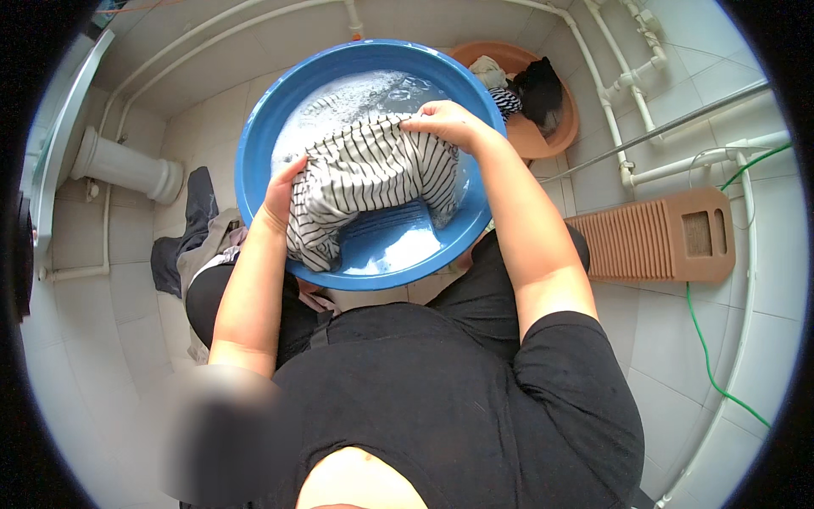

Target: The person hand-washes a striped garment in a blue plastic basin filled with soapy water. They repeatedly scrub the fabric against the textured bottom of the basin and wring it out by hand.

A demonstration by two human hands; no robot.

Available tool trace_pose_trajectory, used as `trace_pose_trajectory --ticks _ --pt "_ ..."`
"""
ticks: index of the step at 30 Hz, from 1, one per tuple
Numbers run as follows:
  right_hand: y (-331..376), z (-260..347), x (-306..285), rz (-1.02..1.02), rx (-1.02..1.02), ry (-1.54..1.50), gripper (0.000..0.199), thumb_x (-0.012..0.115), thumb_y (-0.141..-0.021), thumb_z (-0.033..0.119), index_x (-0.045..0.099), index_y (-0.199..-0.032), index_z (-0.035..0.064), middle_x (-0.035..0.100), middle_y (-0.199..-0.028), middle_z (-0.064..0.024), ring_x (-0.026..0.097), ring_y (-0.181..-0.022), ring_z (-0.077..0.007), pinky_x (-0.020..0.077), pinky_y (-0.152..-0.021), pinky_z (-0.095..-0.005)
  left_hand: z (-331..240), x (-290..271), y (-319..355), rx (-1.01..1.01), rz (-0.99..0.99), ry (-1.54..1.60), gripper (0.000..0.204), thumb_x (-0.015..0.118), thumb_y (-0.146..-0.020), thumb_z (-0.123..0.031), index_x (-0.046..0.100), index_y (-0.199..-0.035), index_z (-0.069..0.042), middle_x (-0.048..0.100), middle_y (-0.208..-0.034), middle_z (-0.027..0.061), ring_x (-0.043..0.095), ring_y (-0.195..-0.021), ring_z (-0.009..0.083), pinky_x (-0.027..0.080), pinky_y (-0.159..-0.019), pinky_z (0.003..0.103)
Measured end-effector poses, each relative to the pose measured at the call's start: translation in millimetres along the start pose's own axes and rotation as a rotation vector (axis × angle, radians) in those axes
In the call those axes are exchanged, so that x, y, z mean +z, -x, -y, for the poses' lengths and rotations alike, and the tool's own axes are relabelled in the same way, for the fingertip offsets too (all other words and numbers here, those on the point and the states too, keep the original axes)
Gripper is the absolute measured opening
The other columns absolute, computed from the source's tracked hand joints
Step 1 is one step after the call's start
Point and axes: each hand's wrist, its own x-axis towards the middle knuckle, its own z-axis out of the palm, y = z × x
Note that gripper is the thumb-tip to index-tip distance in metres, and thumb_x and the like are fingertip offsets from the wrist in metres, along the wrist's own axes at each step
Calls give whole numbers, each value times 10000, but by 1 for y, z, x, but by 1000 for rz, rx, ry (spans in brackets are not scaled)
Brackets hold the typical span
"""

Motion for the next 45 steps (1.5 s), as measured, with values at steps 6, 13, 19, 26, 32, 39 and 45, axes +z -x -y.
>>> trace_pose_trajectory --ticks 6,13,19,26,32,39,45 --pt "-61 -99 14 -282 -15 185 396 680 -734 332 607 -973 25 630 -921 -130 587 -845 -207 454 -755 -309 20 -56 -58 28 -447 -374 327 545 -830 -165 547 -1059 69 621 -958 148 620 -812 215 502 -747 319" --pt "-91 -123 32 -121 405 673 531 520 -811 496 597 -1046 26 568 -1115 -189 530 -1054 -343 414 -895 -383 24 -57 -74 116 -467 -401 268 528 -794 -10 558 -1054 48 626 -932 136 622 -766 193 507 -707 292" --pt "-83 -90 55 -542 -138 547 377 619 -707 407 634 -888 76 552 -1083 -112 556 -953 -287 452 -823 -342 19 -62 -89 267 -418 -345 433 438 -739 78 501 -1162 12 587 -1027 152 598 -885 202 504 -767 306" --pt "-10 5 148 -186 -809 192 178 691 -678 147 552 -694 37 561 -1026 -86 571 -825 -227 457 -660 -307 15 -60 -83 291 -232 -26 378 342 -889 -134 411 -1249 -41 518 -1147 166 542 -1001 275 464 -868 392" --pt "-11 15 155 -433 -1023 461 165 659 -688 219 543 -647 108 571 -735 -65 574 -624 -262 454 -523 -340 29 -53 -78 222 120 287 395 349 -870 -319 528 -1068 -29 581 -1009 115 557 -921 232 458 -814 358" --pt "-14 15 163 -583 -725 355 253 601 -730 273 550 -559 93 563 -609 -84 553 -557 -290 451 -514 -376 43 -19 -66 350 -352 -164 397 420 -805 -384 569 -988 -65 598 -959 51 539 -953 145 400 -892 295" --pt "-34 0 153 -585 -764 436 286 626 -738 308 524 -587 88 528 -628 -96 548 -586 -283 441 -516 -355 39 -20 -75 319 -246 -58 449 330 -885 -352 538 -1102 -19 589 -1050 85 541 -996 185 400 -929 330"
